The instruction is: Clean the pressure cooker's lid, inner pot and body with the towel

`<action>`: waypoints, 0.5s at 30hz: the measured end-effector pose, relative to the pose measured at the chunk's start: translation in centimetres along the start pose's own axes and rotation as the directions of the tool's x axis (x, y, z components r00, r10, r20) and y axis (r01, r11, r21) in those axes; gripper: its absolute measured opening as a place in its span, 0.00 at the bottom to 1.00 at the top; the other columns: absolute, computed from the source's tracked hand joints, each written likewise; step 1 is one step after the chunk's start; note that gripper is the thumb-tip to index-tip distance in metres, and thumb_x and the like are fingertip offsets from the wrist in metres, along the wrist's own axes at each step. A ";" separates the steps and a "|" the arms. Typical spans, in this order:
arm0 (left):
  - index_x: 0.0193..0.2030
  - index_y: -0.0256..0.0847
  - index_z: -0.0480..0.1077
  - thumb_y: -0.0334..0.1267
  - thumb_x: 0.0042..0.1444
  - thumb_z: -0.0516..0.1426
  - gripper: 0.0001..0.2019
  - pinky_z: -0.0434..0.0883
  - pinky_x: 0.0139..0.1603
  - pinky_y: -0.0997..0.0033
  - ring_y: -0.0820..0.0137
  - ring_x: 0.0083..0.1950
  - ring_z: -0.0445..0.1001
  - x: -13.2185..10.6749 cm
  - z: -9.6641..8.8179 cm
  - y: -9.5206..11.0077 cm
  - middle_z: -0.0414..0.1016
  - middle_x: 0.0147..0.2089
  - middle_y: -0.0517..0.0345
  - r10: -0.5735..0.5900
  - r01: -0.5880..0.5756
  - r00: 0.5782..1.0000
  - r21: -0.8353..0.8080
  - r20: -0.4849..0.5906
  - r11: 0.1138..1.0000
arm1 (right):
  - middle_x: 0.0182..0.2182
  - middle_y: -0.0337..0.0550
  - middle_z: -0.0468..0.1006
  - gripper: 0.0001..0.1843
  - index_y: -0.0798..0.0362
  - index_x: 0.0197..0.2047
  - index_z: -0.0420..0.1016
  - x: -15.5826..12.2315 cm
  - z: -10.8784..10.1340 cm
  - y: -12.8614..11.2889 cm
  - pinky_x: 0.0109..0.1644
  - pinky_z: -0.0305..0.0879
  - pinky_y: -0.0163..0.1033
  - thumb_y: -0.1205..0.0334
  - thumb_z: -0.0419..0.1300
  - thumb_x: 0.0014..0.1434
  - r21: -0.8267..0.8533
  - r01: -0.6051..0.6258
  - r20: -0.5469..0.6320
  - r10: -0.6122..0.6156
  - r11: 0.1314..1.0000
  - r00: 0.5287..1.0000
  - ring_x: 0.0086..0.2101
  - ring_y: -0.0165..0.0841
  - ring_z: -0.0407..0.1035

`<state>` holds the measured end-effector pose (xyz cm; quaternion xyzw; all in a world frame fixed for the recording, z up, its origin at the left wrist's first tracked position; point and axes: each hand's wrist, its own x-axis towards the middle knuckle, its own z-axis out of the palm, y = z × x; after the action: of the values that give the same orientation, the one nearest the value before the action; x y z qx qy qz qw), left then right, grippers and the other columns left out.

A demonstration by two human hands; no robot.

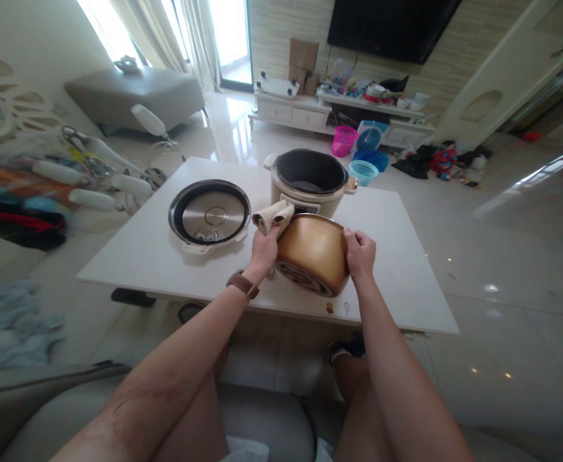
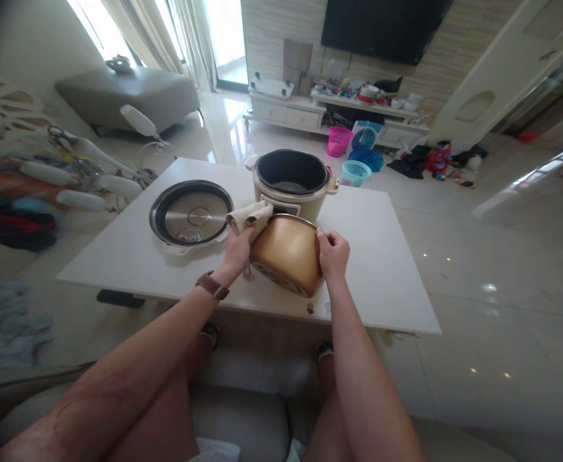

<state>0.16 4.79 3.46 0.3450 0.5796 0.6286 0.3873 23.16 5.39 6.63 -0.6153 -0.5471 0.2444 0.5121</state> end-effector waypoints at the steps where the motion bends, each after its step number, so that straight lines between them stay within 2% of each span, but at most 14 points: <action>1: 0.55 0.42 0.82 0.43 0.59 0.64 0.19 0.67 0.75 0.52 0.51 0.69 0.76 -0.6 0.2 0.6 0.84 0.60 0.49 0.053 -0.054 0.998 0.017 0.045 0.998 | 0.19 0.31 0.53 0.31 0.47 0.21 0.55 0.0 -0.2 -0.2 0.30 0.46 0.40 0.34 0.60 0.60 -0.020 0.005 -0.007 -0.005 1.000 1.000 0.25 0.28 0.49; 4: 0.56 0.44 0.83 0.43 0.61 0.63 0.17 0.63 0.78 0.53 0.53 0.72 0.74 -2.1 0.5 1.7 0.83 0.62 0.52 0.201 -0.212 0.961 0.038 0.191 0.977 | 0.19 0.31 0.53 0.31 0.47 0.20 0.56 0.0 -0.7 -0.1 0.30 0.45 0.40 0.34 0.62 0.59 -0.053 -0.005 -0.020 0.004 0.999 1.000 0.25 0.28 0.49; 7: 0.56 0.45 0.83 0.43 0.62 0.63 0.17 0.63 0.78 0.53 0.54 0.72 0.74 -2.4 0.7 1.8 0.82 0.63 0.53 0.219 -0.230 0.949 0.026 0.225 0.973 | 0.19 0.30 0.52 0.33 0.47 0.19 0.56 0.3 -0.9 0.6 0.29 0.44 0.40 0.32 0.63 0.57 -0.035 -0.045 -0.009 0.044 0.998 0.999 0.25 0.27 0.48; 9: 0.57 0.45 0.82 0.44 0.62 0.63 0.18 0.63 0.78 0.54 0.54 0.72 0.73 -1.8 0.8 1.3 0.82 0.64 0.53 0.175 -0.177 0.964 -0.008 0.199 0.984 | 0.19 0.30 0.52 0.34 0.47 0.20 0.57 0.4 -1.0 1.2 0.28 0.43 0.39 0.30 0.64 0.56 0.004 -0.065 0.012 0.065 0.998 0.998 0.25 0.27 0.48; 12: 0.56 0.41 0.81 0.43 0.60 0.63 0.19 0.66 0.75 0.53 0.53 0.70 0.76 -0.3 0.7 -0.3 0.83 0.62 0.48 0.009 -0.004 0.995 -0.050 0.099 0.999 | 0.19 0.30 0.52 0.36 0.47 0.20 0.56 0.6 -0.8 2.1 0.28 0.44 0.39 0.26 0.64 0.53 0.071 -0.083 0.036 0.081 0.994 0.996 0.25 0.27 0.47; 15: 0.51 0.36 0.81 0.44 0.58 0.63 0.18 0.73 0.68 0.48 0.50 0.62 0.81 1.0 0.5 -2.3 0.85 0.55 0.42 -0.202 0.202 0.979 -0.085 0.012 0.976 | 0.19 0.30 0.53 0.38 0.46 0.20 0.56 0.7 -0.5 2.7 0.28 0.44 0.39 0.22 0.64 0.51 0.108 -0.096 0.053 0.091 0.989 0.994 0.24 0.27 0.47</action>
<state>0.35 5.97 1.18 0.2685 0.5835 0.6097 0.4644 24.95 6.16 4.61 -0.6048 -0.5155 0.3130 0.5201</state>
